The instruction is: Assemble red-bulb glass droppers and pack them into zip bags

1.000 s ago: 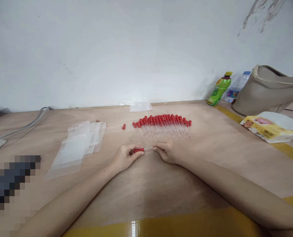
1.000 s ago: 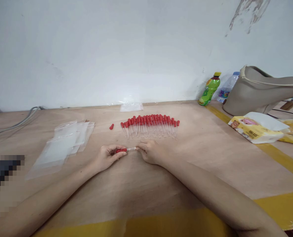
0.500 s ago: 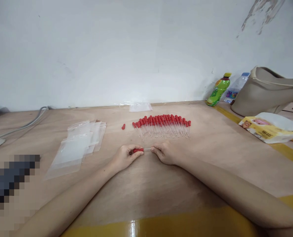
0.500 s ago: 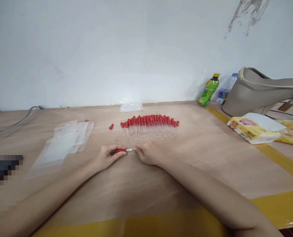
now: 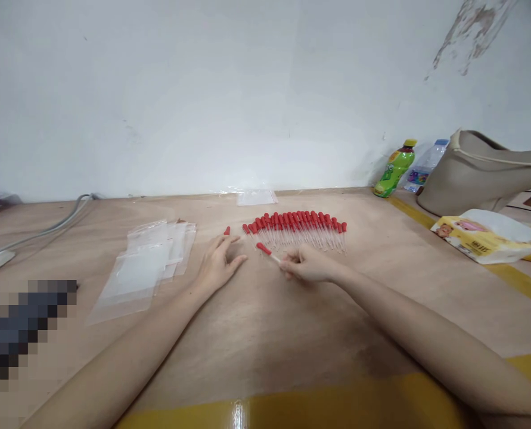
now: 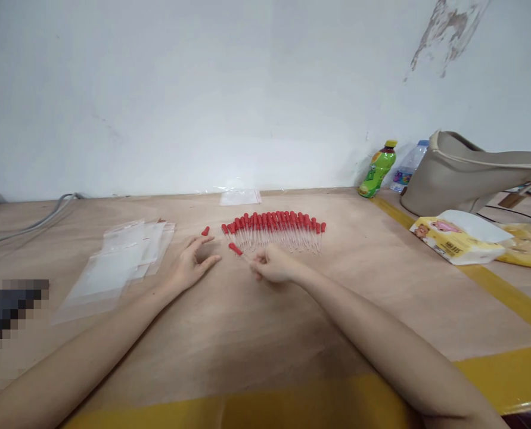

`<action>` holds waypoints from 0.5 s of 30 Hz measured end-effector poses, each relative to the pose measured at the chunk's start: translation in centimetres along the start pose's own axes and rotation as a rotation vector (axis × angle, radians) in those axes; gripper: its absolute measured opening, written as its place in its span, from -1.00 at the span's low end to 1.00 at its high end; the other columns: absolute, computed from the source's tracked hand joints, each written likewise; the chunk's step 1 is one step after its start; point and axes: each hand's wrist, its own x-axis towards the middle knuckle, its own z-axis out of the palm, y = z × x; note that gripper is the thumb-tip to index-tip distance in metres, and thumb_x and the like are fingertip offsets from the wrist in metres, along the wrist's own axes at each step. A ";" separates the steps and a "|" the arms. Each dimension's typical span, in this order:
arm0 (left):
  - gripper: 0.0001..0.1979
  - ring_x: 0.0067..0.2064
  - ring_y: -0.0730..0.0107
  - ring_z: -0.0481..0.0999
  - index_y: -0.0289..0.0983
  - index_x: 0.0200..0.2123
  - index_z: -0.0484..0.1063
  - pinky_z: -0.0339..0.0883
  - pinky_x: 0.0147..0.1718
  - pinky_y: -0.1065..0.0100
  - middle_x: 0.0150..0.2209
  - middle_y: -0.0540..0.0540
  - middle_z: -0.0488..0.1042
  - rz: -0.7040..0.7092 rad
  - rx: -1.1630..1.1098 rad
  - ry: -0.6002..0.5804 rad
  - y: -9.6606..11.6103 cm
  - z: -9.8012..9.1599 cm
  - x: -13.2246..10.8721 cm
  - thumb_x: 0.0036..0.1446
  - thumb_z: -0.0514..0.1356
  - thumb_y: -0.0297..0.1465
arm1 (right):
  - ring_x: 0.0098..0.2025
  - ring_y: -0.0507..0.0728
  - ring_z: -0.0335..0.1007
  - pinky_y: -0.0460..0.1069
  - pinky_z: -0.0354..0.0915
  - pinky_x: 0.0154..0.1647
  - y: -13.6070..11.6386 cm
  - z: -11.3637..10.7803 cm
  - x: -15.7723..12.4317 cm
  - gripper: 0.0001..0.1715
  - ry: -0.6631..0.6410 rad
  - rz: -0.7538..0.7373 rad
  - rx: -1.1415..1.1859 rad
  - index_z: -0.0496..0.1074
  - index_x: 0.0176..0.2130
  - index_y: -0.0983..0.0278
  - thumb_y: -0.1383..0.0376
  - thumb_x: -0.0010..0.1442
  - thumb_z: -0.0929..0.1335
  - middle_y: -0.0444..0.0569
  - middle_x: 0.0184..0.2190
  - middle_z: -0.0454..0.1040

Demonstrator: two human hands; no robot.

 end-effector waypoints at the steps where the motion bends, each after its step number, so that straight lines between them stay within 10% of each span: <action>1: -0.64 -0.05 0.15 0.34 -0.24 -0.10 0.33 0.24 -0.07 0.18 -0.11 -0.15 0.35 -0.042 0.056 0.016 -0.3 -0.2 0.2 0.01 0.17 -0.26 | -0.59 -0.03 0.24 -0.14 0.12 -0.56 0.1 -0.3 0.6 -0.72 0.076 0.048 0.030 0.38 -0.51 0.31 0.20 0.09 0.23 -0.09 -0.58 0.44; 7: -0.70 -0.06 0.10 0.31 -0.28 -0.18 0.39 0.19 -0.05 0.13 -0.12 -0.19 0.33 -0.154 0.188 -0.033 -1.0 -0.3 0.7 0.04 0.12 -0.24 | -0.40 0.08 0.35 -0.08 0.15 -0.44 0.5 -1.1 5.3 -0.71 0.626 0.241 -0.199 0.35 -0.59 0.26 0.15 0.02 0.26 -0.08 -0.52 0.45; 15: -0.68 -0.06 0.14 0.31 -0.29 -0.16 0.35 0.19 -0.04 0.16 -0.14 -0.19 0.32 -0.149 0.154 -0.045 -2.1 0.5 0.6 0.06 0.09 -0.23 | -0.32 0.19 0.38 0.01 0.18 -0.37 0.8 0.0 8.3 -0.62 0.594 0.380 -0.393 0.40 -0.53 0.24 0.03 0.04 0.24 -0.01 -0.44 0.47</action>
